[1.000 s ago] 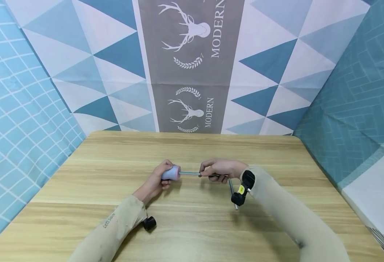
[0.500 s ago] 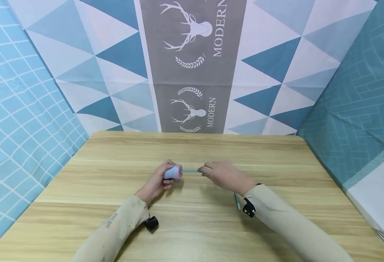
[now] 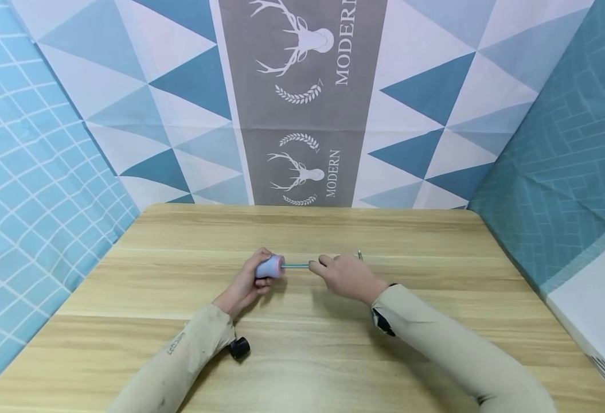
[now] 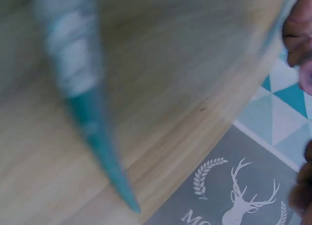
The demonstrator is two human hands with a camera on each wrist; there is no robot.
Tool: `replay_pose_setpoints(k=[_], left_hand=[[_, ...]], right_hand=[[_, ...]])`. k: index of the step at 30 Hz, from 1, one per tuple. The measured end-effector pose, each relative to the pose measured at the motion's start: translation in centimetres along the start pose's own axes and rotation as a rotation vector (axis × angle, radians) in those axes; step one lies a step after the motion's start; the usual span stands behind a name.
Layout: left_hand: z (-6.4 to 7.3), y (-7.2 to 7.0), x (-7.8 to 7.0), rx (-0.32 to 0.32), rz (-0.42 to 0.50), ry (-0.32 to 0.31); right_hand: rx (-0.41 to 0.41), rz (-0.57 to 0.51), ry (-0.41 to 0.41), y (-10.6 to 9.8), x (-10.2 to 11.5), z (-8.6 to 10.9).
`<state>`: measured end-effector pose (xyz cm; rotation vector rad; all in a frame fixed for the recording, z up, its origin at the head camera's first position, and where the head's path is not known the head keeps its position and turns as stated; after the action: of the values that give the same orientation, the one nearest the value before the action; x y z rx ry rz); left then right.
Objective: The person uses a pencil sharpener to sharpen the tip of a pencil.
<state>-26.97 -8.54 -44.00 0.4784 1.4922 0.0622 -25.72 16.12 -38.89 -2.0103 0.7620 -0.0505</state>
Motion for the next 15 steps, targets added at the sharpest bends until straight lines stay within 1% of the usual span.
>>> replay_pose_setpoints(k=[2, 5, 8, 10, 12, 15], left_hand=[[0.0, 0.0, 0.0, -0.004, 0.007, -0.001], [-0.1, 0.0, -0.1, -0.003, 0.010, -0.001], [0.0, 0.0, -0.1, 0.000, 0.007, -0.004], [0.0, 0.1, -0.1, 0.002, 0.001, -0.007], [0.1, 0.2, -0.2, 0.002, -0.004, -0.011], [0.1, 0.3, -0.2, 0.006, -0.013, -0.014]], right_hand=[[0.062, -0.154, 0.066, -0.3, -0.1, -0.4], [0.187, -0.399, 0.188, -0.8, -0.4, -1.2], [0.349, -0.646, 0.353, -1.2, -0.8, -1.9], [0.486, -0.842, 0.511, -1.5, -1.2, -2.2], [0.620, -1.041, 0.693, -1.7, -1.7, -2.4], [0.780, -1.286, 0.936, -1.8, -2.5, -2.5]])
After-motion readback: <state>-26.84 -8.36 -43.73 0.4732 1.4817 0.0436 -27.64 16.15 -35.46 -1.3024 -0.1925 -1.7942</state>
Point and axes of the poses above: each hand's wrist, its own z-axis away from the middle knuckle, its own y-axis out of the palm, x = y × z, the point moved 1 cm from there along -z, towards the middle knuckle, and after that the axes turned 6 degrees about y, right-handed, at the moved point
